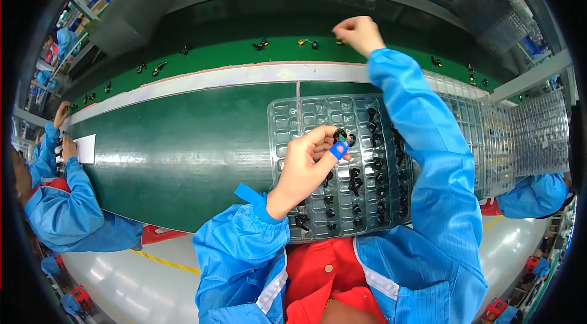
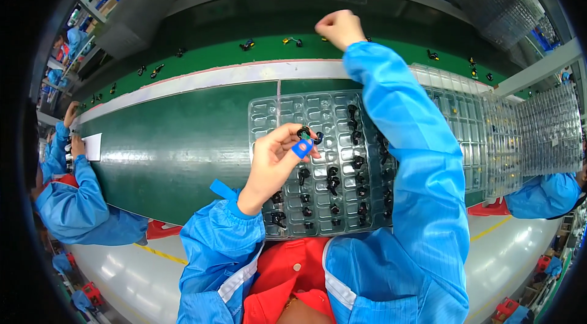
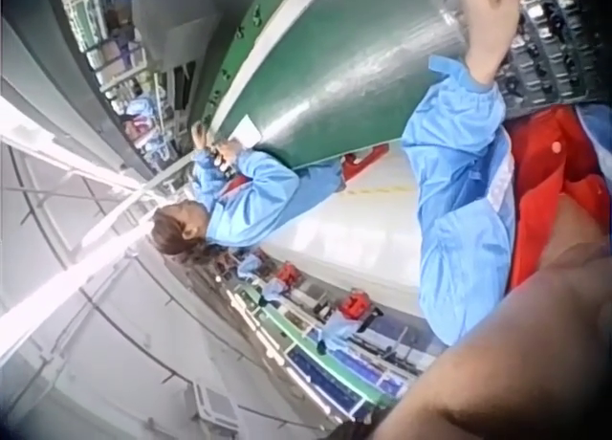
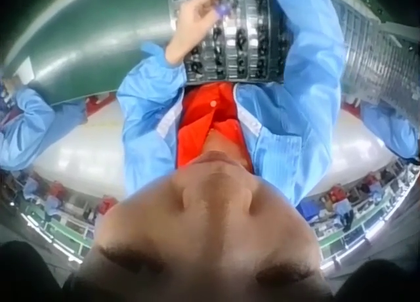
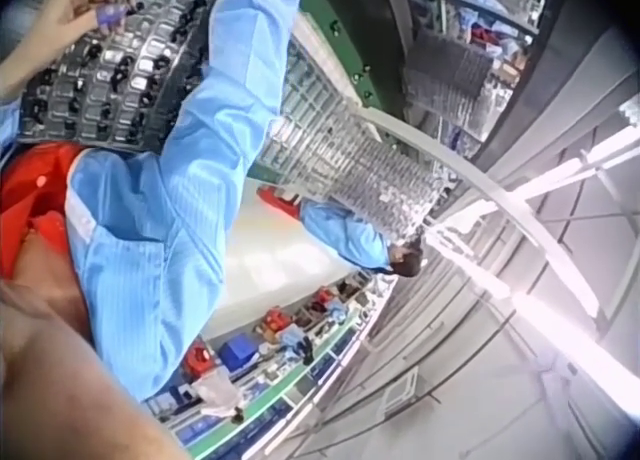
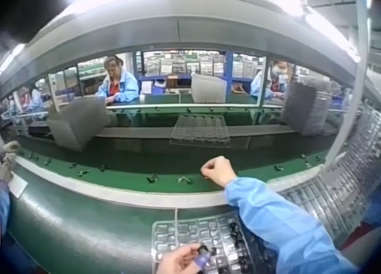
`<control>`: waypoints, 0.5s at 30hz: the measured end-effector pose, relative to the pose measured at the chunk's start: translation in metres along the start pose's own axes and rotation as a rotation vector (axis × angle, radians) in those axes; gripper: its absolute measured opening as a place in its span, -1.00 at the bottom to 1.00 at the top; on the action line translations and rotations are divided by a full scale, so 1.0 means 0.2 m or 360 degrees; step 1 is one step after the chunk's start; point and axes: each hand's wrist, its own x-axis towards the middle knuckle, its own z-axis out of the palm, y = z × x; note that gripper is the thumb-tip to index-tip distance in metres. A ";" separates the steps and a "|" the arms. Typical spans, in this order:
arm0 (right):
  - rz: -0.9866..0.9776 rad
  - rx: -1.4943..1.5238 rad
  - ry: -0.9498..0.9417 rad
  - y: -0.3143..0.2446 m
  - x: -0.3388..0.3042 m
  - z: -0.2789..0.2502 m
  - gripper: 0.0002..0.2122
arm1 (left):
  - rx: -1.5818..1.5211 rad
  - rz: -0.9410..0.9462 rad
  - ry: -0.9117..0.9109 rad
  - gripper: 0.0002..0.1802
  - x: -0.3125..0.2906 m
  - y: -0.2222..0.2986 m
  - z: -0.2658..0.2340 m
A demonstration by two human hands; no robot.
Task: The person places small blue and black electronic components into a grid tray by hand.
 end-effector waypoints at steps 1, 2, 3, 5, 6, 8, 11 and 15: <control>-0.0072 -0.0168 -0.0133 -0.10 0.01 0.07 -0.78 | 0.0015 0.0007 0.0051 -0.78 -0.01 0.00 -0.01; -0.0144 -0.0343 -0.0257 -0.20 0.00 0.13 -0.75 | 0.0028 0.0016 0.0058 -0.78 -0.01 -0.01 -0.01; -0.0246 -0.0480 -0.0233 -0.24 -0.01 0.18 -0.76 | 0.0052 0.0012 0.0070 -0.78 -0.01 -0.01 -0.01; -0.0284 -0.0696 -0.0278 -0.24 -0.02 0.28 -0.76 | 0.0085 0.0001 0.0057 -0.77 0.00 -0.03 -0.01; -0.0305 -0.0690 -0.0232 -0.23 0.00 0.32 -0.79 | 0.0093 0.0009 0.0047 -0.77 0.00 -0.02 -0.01; -0.0303 -0.0620 -0.0378 -0.24 0.02 0.34 -0.83 | 0.0085 0.0014 0.0094 -0.76 -0.01 -0.02 -0.01; 0.0125 0.0339 -0.0403 -0.21 0.10 0.21 -0.82 | 0.0086 0.0012 0.0058 -0.76 -0.01 -0.03 -0.02; 0.0417 0.0618 -0.0259 -0.08 0.14 0.00 -0.74 | 0.0098 0.0011 0.0035 -0.77 0.00 -0.01 -0.01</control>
